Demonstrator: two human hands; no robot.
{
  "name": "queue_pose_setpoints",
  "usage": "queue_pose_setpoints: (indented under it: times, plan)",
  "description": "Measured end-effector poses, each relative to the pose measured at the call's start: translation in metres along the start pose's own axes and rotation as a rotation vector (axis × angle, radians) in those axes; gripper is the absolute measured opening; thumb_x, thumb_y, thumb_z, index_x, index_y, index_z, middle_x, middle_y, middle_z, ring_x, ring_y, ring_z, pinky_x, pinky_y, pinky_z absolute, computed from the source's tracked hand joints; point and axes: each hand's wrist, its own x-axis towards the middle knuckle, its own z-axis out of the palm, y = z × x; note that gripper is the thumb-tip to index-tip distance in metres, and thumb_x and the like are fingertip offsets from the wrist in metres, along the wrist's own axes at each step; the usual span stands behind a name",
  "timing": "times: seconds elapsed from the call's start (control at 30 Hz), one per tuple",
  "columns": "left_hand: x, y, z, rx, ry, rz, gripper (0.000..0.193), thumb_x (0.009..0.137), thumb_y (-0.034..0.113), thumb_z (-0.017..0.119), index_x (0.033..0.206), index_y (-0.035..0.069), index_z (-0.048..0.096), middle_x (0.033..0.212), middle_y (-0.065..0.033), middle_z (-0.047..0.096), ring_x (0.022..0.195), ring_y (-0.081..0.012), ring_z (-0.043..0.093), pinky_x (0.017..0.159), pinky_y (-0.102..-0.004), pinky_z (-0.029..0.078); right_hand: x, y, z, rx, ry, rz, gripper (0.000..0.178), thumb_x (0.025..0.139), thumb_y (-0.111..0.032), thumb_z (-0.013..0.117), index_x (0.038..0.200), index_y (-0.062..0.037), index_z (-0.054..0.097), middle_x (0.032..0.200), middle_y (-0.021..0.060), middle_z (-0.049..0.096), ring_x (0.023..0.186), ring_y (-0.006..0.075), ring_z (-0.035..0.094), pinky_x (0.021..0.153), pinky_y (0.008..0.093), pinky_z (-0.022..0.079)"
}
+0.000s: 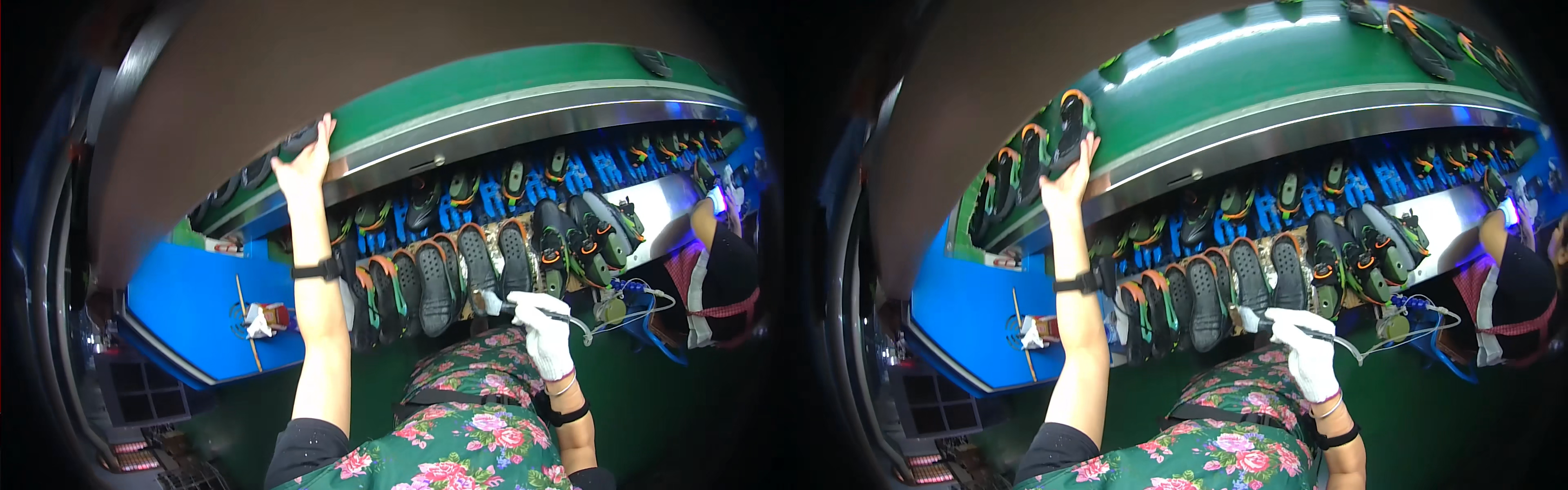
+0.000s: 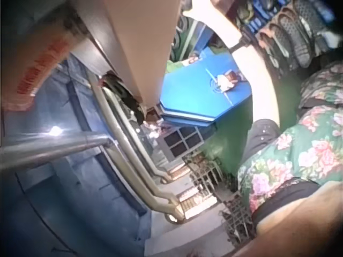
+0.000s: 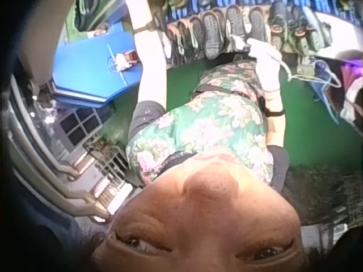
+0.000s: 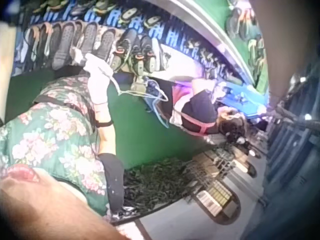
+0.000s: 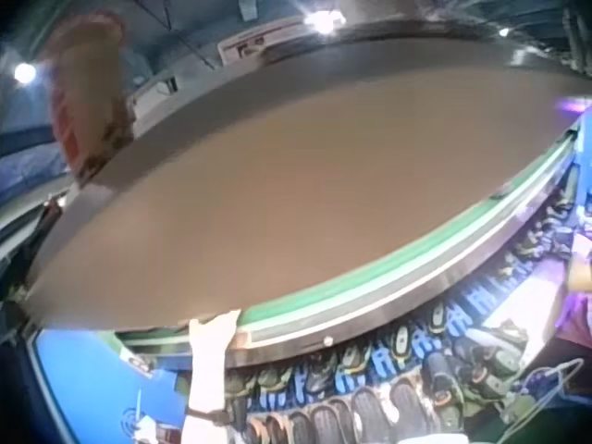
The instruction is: Applying glue or treatment to the bottom of shoe soles using a brush.
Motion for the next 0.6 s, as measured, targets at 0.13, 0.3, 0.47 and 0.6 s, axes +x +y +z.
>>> queue_pose_setpoints:
  times: [0.13, 0.3, 0.47, 0.6]
  plan:
    - [-0.044, -0.094, 0.012, 0.01, 0.2, -0.004, 0.111, 0.096, 0.069, 0.047, 0.16, -0.004, -0.008, 0.168, -0.0239, -0.01, 0.153, -0.0434, 0.018, 0.12, -0.0542, 0.035, -0.008, -0.005, -0.028, -0.294, -0.035, -0.184, 0.019, 0.086, 0.0, 0.066, 0.102, 0.0048, 0.075, 0.104, 0.0141, 0.077, 0.076, 0.0172, 0.069, 0.071, 0.0286, 0.057]
    - [0.0, -0.194, 0.01, 1.08, -0.028, -0.301, 0.071, 0.102, 0.04, 0.057, 0.152, -0.006, 0.038, 0.148, -0.0264, 0.051, 0.136, -0.0371, 0.052, 0.112, -0.0442, 0.045, -0.004, -0.036, -0.039, 0.041, 0.005, 0.028, 0.024, 0.089, -0.009, 0.065, 0.106, 0.0036, 0.075, 0.103, 0.0116, 0.076, 0.077, 0.0133, 0.066, 0.069, 0.0251, 0.051]
    - [0.102, -0.353, 0.004, 2.028, -0.603, -0.193, 0.061, 0.101, 0.04, 0.059, 0.14, -0.006, 0.054, 0.139, -0.0229, 0.058, 0.127, -0.0294, 0.059, 0.108, -0.0388, 0.046, 0.0, -0.062, -0.078, 0.284, 0.123, 0.094, 0.025, 0.085, -0.008, 0.067, 0.106, 0.0039, 0.075, 0.104, 0.0145, 0.076, 0.075, 0.0163, 0.068, 0.069, 0.027, 0.053]
    - [0.218, -0.442, -0.015, 2.473, -0.745, -0.072, 0.059, 0.097, 0.033, 0.065, 0.145, 0.0, 0.053, 0.156, -0.0218, 0.044, 0.136, -0.0304, 0.052, 0.115, -0.0408, 0.04, -0.006, -0.077, -0.101, 0.276, 0.164, 0.003, 0.02, 0.087, -0.005, 0.064, 0.101, 0.0053, 0.073, 0.109, 0.0186, 0.075, 0.078, 0.0178, 0.069, 0.073, 0.0288, 0.056]
